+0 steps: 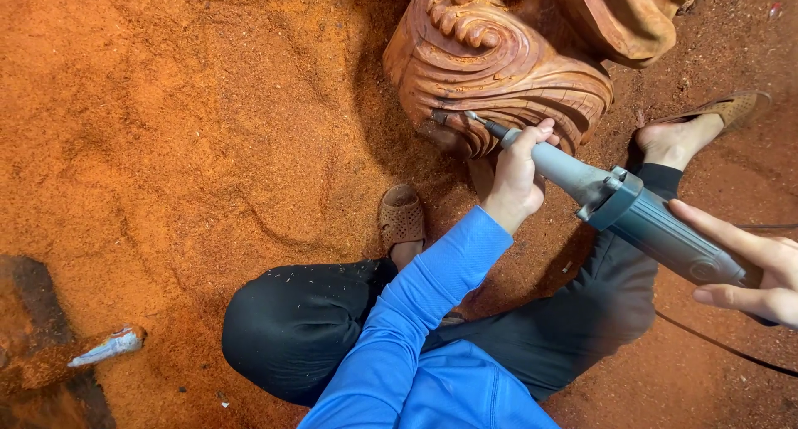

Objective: The person carves decorative details into a wooden sculpture using a handheld rotary tool.

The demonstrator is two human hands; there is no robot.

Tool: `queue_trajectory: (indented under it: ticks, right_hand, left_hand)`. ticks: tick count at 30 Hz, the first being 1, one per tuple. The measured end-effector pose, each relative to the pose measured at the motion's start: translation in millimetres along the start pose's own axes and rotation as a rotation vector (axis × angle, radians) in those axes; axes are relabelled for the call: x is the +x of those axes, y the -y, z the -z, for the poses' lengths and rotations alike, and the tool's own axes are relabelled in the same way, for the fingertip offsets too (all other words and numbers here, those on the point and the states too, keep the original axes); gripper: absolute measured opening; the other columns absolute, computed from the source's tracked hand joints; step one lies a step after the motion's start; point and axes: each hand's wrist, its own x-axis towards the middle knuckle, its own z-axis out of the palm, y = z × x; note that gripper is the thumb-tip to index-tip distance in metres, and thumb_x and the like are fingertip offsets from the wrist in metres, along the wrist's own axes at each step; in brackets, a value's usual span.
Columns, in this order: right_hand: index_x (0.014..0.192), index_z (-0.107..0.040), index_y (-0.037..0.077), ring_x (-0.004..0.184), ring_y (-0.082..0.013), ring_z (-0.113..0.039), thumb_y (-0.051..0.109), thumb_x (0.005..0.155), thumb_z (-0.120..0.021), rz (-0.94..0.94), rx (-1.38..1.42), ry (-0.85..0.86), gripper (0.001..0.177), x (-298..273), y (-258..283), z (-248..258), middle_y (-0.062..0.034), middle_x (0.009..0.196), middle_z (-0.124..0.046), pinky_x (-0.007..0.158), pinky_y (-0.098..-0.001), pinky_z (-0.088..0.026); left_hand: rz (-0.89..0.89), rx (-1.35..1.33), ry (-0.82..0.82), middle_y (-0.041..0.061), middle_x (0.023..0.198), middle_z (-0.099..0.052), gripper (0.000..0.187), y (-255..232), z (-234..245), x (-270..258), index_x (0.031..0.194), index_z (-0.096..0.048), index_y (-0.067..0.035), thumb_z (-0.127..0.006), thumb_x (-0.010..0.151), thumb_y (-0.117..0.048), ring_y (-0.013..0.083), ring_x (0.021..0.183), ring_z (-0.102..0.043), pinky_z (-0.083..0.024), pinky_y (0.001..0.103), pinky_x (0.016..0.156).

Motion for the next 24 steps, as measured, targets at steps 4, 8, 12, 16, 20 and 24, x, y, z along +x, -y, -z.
queue_trajectory:
  ticks: [4,8,12,16,20,24]
  right_hand:
    - [0.158,-0.036,0.039,0.120,-0.0285,-0.075,-0.017,0.056,-0.085,-0.030,0.022,-0.005,0.126,1.7,-7.4,-3.4,-0.0041,0.141,-0.069,0.105,-0.0470,-0.063]
    - [0.158,-0.038,0.036,0.124,-0.0275,-0.071,-0.020,0.053,-0.084,0.011,0.087,-0.019,0.127,1.3,-19.1,-8.3,-0.0041,0.144,-0.067,0.107,-0.0465,-0.059]
    - [0.161,-0.030,0.039,0.083,-0.0365,-0.076,-0.017,0.059,-0.084,-0.122,0.157,-0.009,0.128,-14.5,-24.4,-32.5,-0.0107,0.143,-0.066,0.070,-0.0476,-0.061]
    - [0.161,-0.025,0.026,0.142,-0.0330,-0.047,0.003,0.053,-0.089,0.040,0.292,-0.139,0.128,-34.5,-50.8,-130.3,-0.0115,0.165,-0.036,0.112,-0.0530,-0.043]
    - [0.160,-0.021,0.006,0.151,-0.0254,-0.031,-0.007,0.057,-0.078,0.125,0.786,-0.258,0.118,-41.0,25.0,-247.7,-0.0156,0.167,-0.029,0.121,-0.0384,-0.022]
    - [0.164,-0.007,0.010,0.099,-0.0270,-0.059,0.005,0.067,-0.074,0.248,1.089,-0.308,0.118,-29.3,77.3,-313.5,-0.0210,0.123,-0.054,0.083,-0.0351,-0.047]
  left_hand:
    - [0.006,0.021,-0.001,0.008,0.096,-0.060,0.042,4.1,-1.2,-0.1,0.120,-0.063,-0.001,-0.062,0.085,-0.024,0.0187,0.087,-0.058,-0.046,0.037,0.077]
    - [-0.017,0.042,-0.014,0.009,0.095,-0.060,0.038,12.4,-4.5,3.2,0.111,-0.063,-0.002,-0.067,0.082,-0.025,0.0190,0.087,-0.057,-0.046,0.038,0.078]
    - [-0.013,0.152,0.047,0.009,0.092,-0.061,0.024,27.2,-1.9,1.7,0.094,-0.060,-0.005,-0.067,0.082,-0.025,0.0224,0.091,-0.057,-0.047,0.041,0.083]
    - [0.099,0.307,0.101,0.017,0.111,-0.059,0.064,10.6,-2.1,-30.9,0.136,-0.051,0.010,-0.065,0.081,-0.020,0.0249,0.101,-0.058,-0.048,0.043,0.095]
    - [0.059,0.463,0.115,0.014,0.099,-0.064,0.066,-0.2,36.0,-33.1,0.138,-0.055,0.004,-0.069,0.078,-0.020,0.0231,0.091,-0.063,-0.055,0.040,0.082]
    - [-0.060,0.605,0.178,0.011,0.082,-0.063,0.049,-22.8,60.1,-31.2,0.117,-0.051,0.003,-0.071,0.077,-0.016,0.0181,0.067,-0.060,-0.056,0.034,0.062]
